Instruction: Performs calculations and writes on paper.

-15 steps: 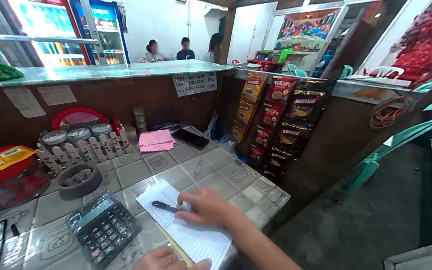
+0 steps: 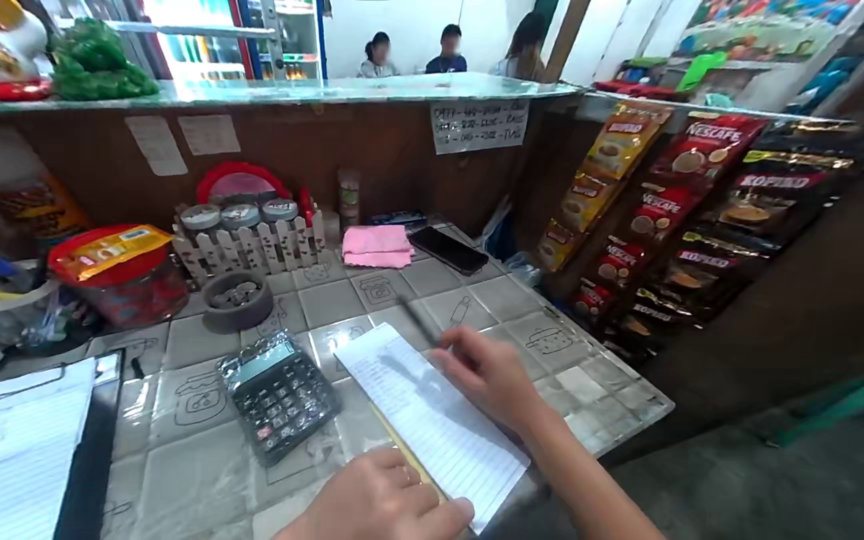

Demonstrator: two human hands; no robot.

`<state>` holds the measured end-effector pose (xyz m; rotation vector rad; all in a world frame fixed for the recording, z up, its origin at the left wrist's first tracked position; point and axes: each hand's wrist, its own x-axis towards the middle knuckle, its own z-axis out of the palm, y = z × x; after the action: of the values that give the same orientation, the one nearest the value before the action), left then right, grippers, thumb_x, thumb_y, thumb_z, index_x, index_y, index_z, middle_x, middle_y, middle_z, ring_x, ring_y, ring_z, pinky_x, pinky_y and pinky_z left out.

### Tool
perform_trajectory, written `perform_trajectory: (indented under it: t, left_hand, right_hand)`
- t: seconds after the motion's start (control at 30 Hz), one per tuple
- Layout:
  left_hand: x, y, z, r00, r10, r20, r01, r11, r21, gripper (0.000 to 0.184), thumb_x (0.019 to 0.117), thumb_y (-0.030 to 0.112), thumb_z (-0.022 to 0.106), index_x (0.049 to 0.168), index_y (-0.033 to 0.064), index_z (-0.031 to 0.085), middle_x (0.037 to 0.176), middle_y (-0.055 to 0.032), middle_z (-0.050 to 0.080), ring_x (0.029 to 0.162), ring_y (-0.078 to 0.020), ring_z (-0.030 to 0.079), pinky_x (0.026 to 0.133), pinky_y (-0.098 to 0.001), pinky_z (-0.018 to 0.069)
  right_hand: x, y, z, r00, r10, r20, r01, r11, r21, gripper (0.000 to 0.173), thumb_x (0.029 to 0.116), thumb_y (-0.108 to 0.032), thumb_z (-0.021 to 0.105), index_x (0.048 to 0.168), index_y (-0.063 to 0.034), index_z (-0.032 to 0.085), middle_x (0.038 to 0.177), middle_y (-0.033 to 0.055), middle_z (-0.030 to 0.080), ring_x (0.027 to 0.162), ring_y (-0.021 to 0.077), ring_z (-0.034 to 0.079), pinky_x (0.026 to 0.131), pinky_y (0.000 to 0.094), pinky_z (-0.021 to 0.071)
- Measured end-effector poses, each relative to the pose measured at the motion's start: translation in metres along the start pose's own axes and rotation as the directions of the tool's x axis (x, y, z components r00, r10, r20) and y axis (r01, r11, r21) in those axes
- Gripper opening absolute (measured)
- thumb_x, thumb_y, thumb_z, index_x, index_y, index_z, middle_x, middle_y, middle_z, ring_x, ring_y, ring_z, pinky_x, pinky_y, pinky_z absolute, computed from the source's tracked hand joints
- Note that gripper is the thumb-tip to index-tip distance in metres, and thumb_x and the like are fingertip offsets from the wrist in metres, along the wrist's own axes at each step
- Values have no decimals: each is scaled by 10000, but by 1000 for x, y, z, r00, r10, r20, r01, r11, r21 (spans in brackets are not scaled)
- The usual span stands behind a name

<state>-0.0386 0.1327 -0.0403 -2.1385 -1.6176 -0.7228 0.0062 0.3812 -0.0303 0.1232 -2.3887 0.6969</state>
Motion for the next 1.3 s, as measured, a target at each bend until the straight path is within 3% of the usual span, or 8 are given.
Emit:
perform_trajectory:
  t: [0.13,0.27,0.4,0.43,0.53,0.7,0.8,1.3]
  left_hand:
    - [1,1,0,1000,-10,-3,10,1000,12,221,1013,205,534,1139,172,713,662,10,637,624,-162,626,699,-309,525]
    - [1,2,0,1000,0,-9,0,1000,13,221,1017,197,533,1143,164,712,648,2,617,603,-171,604,687,-313,518]
    - [1,3,0,1000,-1,-6,1,1000,5,220,1027,199,527,1133,158,715,640,1,607,597,-174,596,688,-312,516]
    - [1,3,-1,1000,0,-7,1,1000,1,221,1029,201,527,1131,155,717,643,-1,614,599,-174,603,693,-312,522]
    - [1,3,-1,1000,1,-5,-1,1000,-9,223,1034,209,529,1134,151,720,649,-4,618,607,-174,605,693,-310,522]
    - [1,5,-1,999,36,-5,-36,999,-18,211,1024,177,538,1130,133,715,629,-18,589,573,-188,568,647,-318,499]
    - [2,6,-2,999,41,-8,-41,999,-35,199,1022,166,547,1123,125,714,623,-24,578,565,-191,563,638,-318,499]
    - [1,7,-5,999,49,11,-49,998,-31,198,1018,152,551,1140,116,703,619,-25,560,545,-189,539,596,-316,476]
  right_hand:
    - [1,-6,-12,940,183,-288,-137,976,172,237,1043,-278,571,1160,-73,554,773,-12,654,599,79,627,525,278,555]
    - [3,-3,-14,922,144,-360,-19,944,329,126,1013,-211,581,1082,-157,491,973,-47,677,784,40,638,653,196,524]
    - [4,6,-13,940,-71,-333,99,993,68,244,1047,-227,531,1203,-53,603,1131,57,693,956,92,673,793,256,576]
    - [4,7,-13,945,-111,-308,118,993,5,271,1042,-201,526,1225,-29,629,1182,92,694,1057,131,674,886,300,575]
    - [5,7,-10,955,-139,-261,124,990,-74,281,1036,-169,535,1247,-22,648,1242,132,678,1205,193,635,1015,350,534]
    - [5,8,-11,979,-74,-188,64,996,-61,320,1065,-215,491,1313,-58,619,1347,143,603,1200,174,623,966,317,552]
    - [5,9,-11,982,-53,-183,45,998,-49,305,1071,-223,489,1302,-70,619,1344,146,573,1073,152,648,868,303,581]
    - [5,9,-14,985,-29,-171,7,992,-128,331,1066,-258,505,1297,-51,621,1311,173,559,1023,154,627,825,277,552]
